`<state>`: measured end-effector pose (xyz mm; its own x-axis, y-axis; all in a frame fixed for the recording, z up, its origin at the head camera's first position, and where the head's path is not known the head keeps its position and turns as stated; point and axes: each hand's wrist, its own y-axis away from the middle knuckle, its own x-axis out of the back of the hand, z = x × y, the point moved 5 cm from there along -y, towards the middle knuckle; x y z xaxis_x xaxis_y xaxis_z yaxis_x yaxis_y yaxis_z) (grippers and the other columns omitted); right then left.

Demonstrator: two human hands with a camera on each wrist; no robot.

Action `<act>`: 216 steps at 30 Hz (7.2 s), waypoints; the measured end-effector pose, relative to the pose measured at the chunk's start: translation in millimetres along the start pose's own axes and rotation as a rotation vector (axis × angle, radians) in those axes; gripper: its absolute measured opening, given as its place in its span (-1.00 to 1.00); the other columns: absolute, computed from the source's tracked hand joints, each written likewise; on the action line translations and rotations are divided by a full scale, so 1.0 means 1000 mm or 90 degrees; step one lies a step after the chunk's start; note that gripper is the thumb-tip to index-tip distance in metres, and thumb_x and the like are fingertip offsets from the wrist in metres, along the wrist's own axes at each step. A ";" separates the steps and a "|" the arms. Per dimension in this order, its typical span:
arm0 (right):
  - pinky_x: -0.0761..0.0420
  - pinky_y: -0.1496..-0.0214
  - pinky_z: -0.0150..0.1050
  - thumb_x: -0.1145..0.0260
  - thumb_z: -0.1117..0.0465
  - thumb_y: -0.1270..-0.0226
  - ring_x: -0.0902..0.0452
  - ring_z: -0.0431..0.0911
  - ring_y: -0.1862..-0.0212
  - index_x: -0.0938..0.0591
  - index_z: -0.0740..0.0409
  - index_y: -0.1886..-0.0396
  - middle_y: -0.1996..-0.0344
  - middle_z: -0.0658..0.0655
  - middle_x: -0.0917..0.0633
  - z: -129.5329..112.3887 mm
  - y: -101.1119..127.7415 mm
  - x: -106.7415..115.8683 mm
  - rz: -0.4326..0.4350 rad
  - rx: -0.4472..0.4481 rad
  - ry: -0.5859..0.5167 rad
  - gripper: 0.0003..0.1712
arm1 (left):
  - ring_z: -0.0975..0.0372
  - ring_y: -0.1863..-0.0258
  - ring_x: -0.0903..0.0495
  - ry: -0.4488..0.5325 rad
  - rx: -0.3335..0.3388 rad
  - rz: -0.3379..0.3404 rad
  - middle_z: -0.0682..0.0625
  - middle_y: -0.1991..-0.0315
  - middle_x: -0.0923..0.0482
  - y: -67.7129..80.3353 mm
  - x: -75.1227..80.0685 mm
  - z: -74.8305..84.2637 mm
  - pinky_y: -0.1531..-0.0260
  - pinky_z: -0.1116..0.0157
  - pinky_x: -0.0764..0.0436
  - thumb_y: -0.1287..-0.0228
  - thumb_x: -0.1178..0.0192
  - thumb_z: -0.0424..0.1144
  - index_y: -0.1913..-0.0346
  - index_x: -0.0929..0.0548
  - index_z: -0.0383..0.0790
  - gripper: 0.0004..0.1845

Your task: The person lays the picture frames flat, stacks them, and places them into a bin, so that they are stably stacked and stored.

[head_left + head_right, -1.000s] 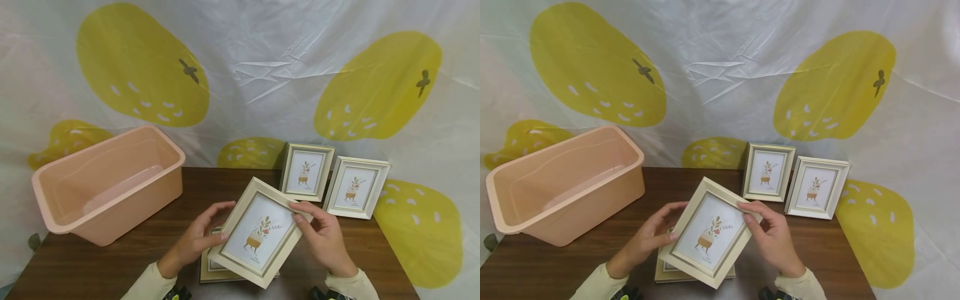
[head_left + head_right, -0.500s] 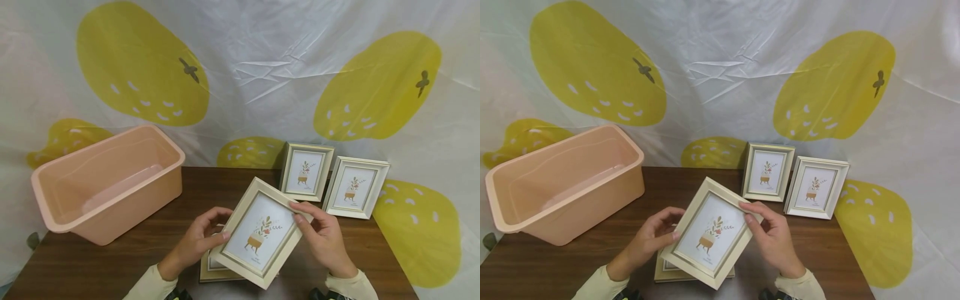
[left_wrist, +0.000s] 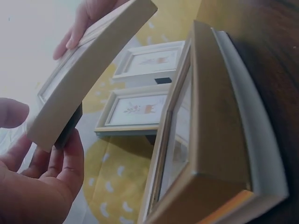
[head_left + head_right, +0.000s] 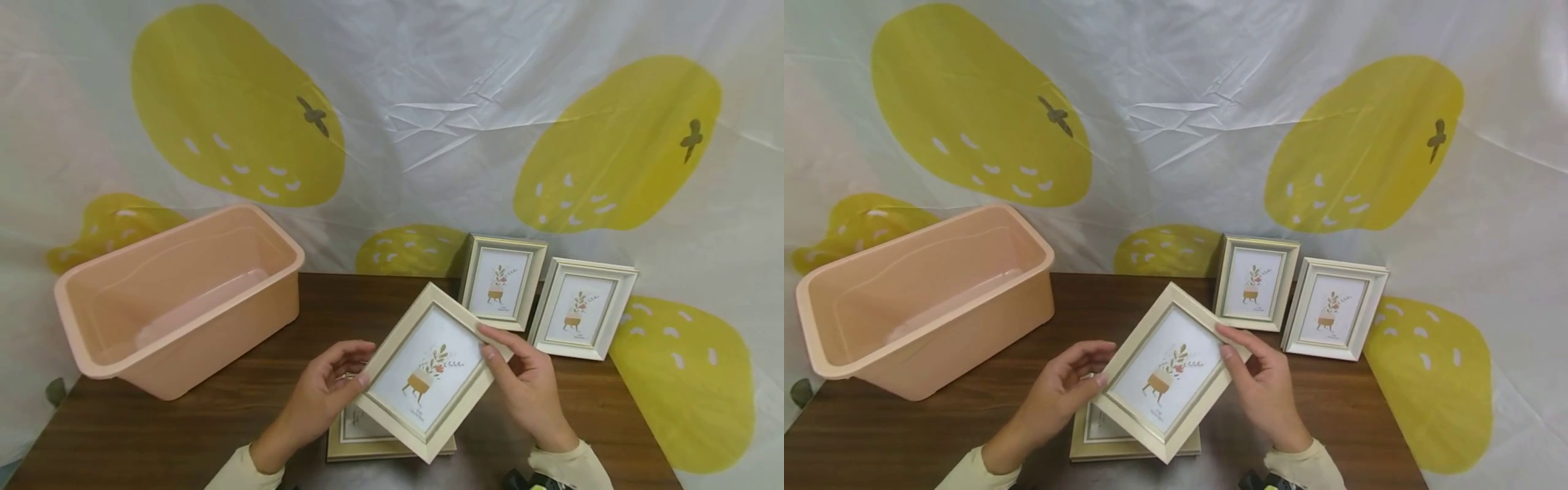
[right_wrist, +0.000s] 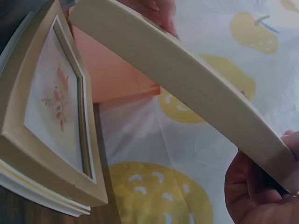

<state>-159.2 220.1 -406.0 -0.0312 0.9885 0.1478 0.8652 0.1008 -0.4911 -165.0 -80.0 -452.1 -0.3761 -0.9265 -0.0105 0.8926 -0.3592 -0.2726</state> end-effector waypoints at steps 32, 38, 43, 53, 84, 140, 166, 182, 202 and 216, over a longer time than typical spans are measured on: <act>-0.81 0.25 -0.25 -0.30 0.55 -0.44 -0.80 -0.15 0.22 -0.63 0.50 -0.24 0.02 0.06 -0.78 0.033 0.017 -0.014 0.199 -0.142 -0.099 -0.60 | 0.20 -0.09 -0.67 0.123 0.075 0.176 -0.30 -0.38 -0.38 0.030 -0.025 -0.026 0.02 0.31 -0.77 -0.26 -0.33 -0.62 -0.49 -0.43 -0.25 -0.27; -0.78 0.36 -0.28 -0.32 0.61 -0.36 -0.78 -0.19 0.31 -0.64 0.52 -0.16 0.05 0.04 -0.79 0.030 0.018 -0.013 0.172 -0.113 -0.082 -0.62 | 0.20 -0.03 -0.70 0.132 0.078 0.192 -0.26 -0.38 -0.35 0.029 -0.021 -0.024 0.08 0.29 -0.79 -0.23 -0.30 -0.66 -0.48 -0.44 -0.25 -0.26; -0.80 0.33 -0.25 -0.34 0.60 -0.34 -0.77 -0.20 0.19 -0.62 0.46 -0.22 -0.06 -0.02 -0.78 0.029 0.019 -0.015 0.126 -0.123 -0.051 -0.56 | 0.18 0.02 -0.71 0.131 0.084 0.202 -0.28 -0.36 -0.40 0.030 -0.015 -0.023 0.12 0.29 -0.79 -0.22 -0.27 -0.68 -0.48 -0.44 -0.26 -0.26; -0.76 0.51 -0.12 -0.28 0.47 -0.49 -0.79 -0.10 0.42 -0.57 0.37 -0.35 0.01 -0.06 -0.79 0.040 0.028 -0.018 0.008 -0.195 -0.029 -0.54 | 0.17 0.09 -0.70 0.092 0.101 0.186 -0.34 -0.33 -0.50 0.035 0.003 -0.021 0.14 0.33 -0.75 -0.29 -0.26 -0.62 -0.48 -0.45 -0.24 -0.30; -0.60 0.58 -0.31 -0.41 0.38 -0.43 -0.54 -0.34 0.54 -0.66 0.17 -0.30 -0.02 0.29 -0.75 0.066 0.052 -0.036 -0.157 -0.157 0.125 -0.54 | 0.16 -0.08 -0.72 -0.120 0.238 0.224 -0.12 -0.14 -0.76 0.049 0.038 -0.037 -0.07 0.40 -0.64 -0.32 -0.41 -0.41 -0.41 -0.62 -0.03 -0.39; -0.69 0.55 -0.24 -0.45 0.40 -0.37 -0.64 -0.26 0.47 -0.68 0.20 -0.25 -0.01 0.28 -0.68 0.071 0.049 -0.031 -0.167 -0.160 0.132 -0.55 | 0.21 -0.05 -0.67 -0.165 0.284 0.214 0.01 -0.32 -0.64 0.050 0.036 -0.051 0.13 0.36 -0.63 -0.33 -0.44 -0.28 -0.27 -0.72 0.07 -0.55; -0.67 0.28 -0.36 -0.39 0.44 -0.42 -0.68 -0.24 0.21 -0.70 0.17 -0.17 0.01 -0.21 -0.72 0.033 -0.015 0.026 -0.045 -0.077 0.189 -0.64 | 0.18 -0.01 -0.67 -0.164 0.264 0.202 0.02 -0.27 -0.67 0.045 0.036 -0.053 0.13 0.37 -0.64 -0.32 -0.42 -0.37 -0.25 -0.71 0.06 -0.53; -0.60 0.23 -0.55 -0.37 0.38 -0.48 -0.60 -0.37 0.08 -0.67 0.28 -0.24 -0.03 -0.34 -0.71 0.023 -0.049 0.084 0.050 -0.047 0.278 -0.62 | 0.19 -0.01 -0.66 -0.178 0.270 0.199 0.03 -0.26 -0.67 0.045 0.036 -0.051 0.12 0.37 -0.63 -0.32 -0.41 -0.36 -0.24 -0.70 0.06 -0.54; -0.41 -0.04 -0.53 -0.50 0.27 -0.36 -0.51 -0.47 -0.10 -0.75 0.17 -0.16 -0.06 -0.09 -0.78 0.025 -0.080 0.169 0.148 -0.020 0.424 -0.62 | 0.17 -0.02 -0.66 -0.163 0.273 0.190 0.01 -0.28 -0.65 0.045 0.036 -0.052 0.16 0.35 -0.66 -0.33 -0.42 -0.35 -0.23 -0.69 0.07 -0.55; -0.17 -0.52 -0.30 -0.56 0.21 -0.27 -0.35 0.01 -0.47 -0.76 0.23 -0.11 -0.37 0.27 -0.58 0.045 -0.080 0.215 0.153 -0.029 0.508 -0.57 | 0.18 -0.02 -0.66 -0.155 0.268 0.188 0.01 -0.29 -0.65 0.046 0.036 -0.054 0.16 0.35 -0.67 -0.33 -0.42 -0.32 -0.25 -0.69 0.06 -0.55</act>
<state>-257.6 429.7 -374.1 0.5056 0.6042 0.6159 0.8232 -0.1243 -0.5539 -150.9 -124.2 -517.5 -0.0716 -0.9756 0.2078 0.9920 -0.0480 0.1164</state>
